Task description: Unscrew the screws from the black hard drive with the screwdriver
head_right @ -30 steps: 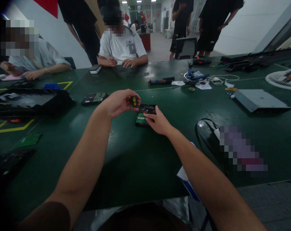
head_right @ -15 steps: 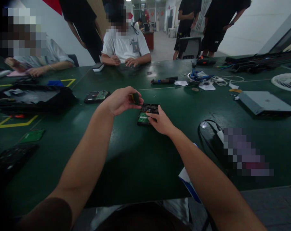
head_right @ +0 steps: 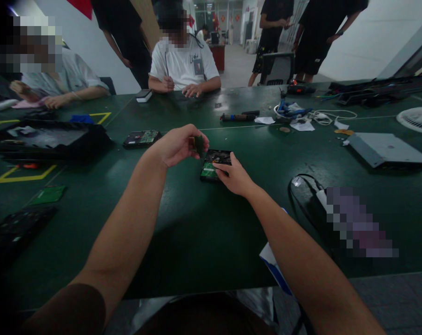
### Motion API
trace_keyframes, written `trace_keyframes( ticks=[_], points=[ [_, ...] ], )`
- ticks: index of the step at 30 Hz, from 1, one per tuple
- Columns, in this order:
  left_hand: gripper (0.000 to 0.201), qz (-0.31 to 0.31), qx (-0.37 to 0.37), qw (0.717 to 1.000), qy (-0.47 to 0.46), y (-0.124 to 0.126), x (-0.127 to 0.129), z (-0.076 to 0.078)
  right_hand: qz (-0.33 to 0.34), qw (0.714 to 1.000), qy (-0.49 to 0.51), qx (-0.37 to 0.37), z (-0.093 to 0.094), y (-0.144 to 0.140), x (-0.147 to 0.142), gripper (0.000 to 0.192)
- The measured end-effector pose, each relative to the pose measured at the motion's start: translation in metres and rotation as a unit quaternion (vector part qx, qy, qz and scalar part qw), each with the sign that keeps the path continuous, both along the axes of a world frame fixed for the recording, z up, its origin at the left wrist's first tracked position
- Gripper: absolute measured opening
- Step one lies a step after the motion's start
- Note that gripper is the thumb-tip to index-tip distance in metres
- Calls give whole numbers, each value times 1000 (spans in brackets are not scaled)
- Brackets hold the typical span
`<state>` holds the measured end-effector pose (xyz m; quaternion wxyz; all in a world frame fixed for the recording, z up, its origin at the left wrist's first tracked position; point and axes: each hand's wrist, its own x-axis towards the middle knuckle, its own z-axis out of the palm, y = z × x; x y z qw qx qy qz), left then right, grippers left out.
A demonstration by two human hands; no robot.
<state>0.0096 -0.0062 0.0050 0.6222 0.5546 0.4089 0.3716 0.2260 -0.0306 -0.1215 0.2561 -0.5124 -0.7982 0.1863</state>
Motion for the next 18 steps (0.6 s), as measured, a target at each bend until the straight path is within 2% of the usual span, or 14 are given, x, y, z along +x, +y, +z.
trace_keyframes(
  ticks=[4,11,18],
  points=[
    [22,0,33,999,26,-1,-1,2,-2,1000,-1,0,0,0,0,41],
    [15,2,-19,1000,-21,-6,3,5,1,1000,-6,0,1,-1,-1,41],
    [22,21,48,998,37,-2,0,3,-5,1000,-3,-7,2,-1,-1,41]
  ],
)
